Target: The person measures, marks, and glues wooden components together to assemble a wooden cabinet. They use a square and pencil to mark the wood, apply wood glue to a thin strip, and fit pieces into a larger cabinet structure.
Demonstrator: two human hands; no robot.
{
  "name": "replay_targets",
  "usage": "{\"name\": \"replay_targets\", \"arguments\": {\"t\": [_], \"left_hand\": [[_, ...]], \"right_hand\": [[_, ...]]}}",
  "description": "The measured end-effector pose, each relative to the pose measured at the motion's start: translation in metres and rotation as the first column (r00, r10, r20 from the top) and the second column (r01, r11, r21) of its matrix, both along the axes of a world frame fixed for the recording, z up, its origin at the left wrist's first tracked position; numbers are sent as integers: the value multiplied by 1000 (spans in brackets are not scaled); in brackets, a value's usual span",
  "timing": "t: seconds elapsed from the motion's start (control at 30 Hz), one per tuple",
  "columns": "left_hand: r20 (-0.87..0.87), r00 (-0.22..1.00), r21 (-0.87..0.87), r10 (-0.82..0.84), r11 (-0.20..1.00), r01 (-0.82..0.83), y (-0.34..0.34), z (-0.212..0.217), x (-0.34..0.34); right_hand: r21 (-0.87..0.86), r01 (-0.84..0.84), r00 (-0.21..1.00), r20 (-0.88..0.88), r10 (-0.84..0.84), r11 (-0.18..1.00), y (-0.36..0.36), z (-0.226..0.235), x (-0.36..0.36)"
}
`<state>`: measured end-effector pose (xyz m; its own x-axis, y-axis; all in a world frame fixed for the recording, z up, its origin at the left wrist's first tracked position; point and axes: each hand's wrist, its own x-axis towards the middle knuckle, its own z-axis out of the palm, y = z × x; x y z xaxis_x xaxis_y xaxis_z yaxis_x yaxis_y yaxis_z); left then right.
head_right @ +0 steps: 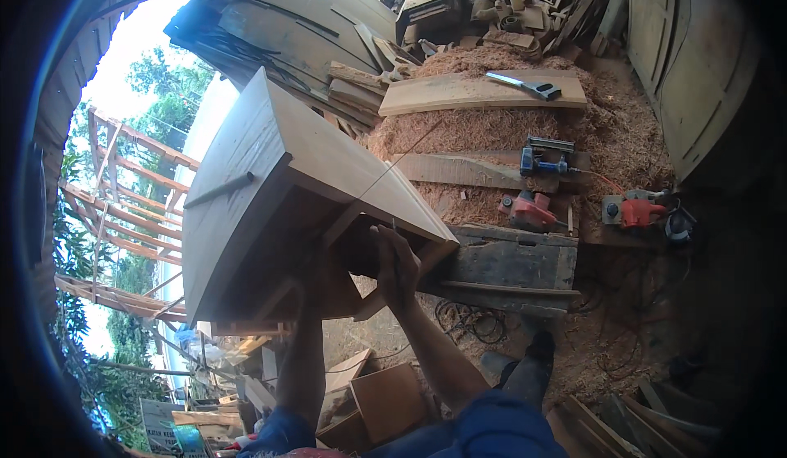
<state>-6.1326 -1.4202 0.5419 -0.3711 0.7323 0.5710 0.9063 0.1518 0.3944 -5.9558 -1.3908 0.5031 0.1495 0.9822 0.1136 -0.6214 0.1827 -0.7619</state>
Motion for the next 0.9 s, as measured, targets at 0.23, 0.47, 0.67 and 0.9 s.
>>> {"name": "replay_targets", "arguments": {"t": [0.23, 0.47, 0.67, 0.9], "left_hand": [[-597, 581, -213, -554, 807, 550, -32, 32, 101], [-664, 429, -405, -612, 777, 482, -28, 19, 119], [-729, 445, -339, -520, 839, 426, -14, 42, 128], [-405, 818, -36, -409, 901, 433, -9, 19, 132]], "right_hand": [[69, -510, 831, -219, 511, 858, -44, -9, 113], [203, -443, 519, 852, 65, 873, -45, 15, 147], [154, -404, 457, 888, 53, 902, -34, 13, 137], [214, -386, 673, 731, 115, 897, 33, -33, 115]]}}
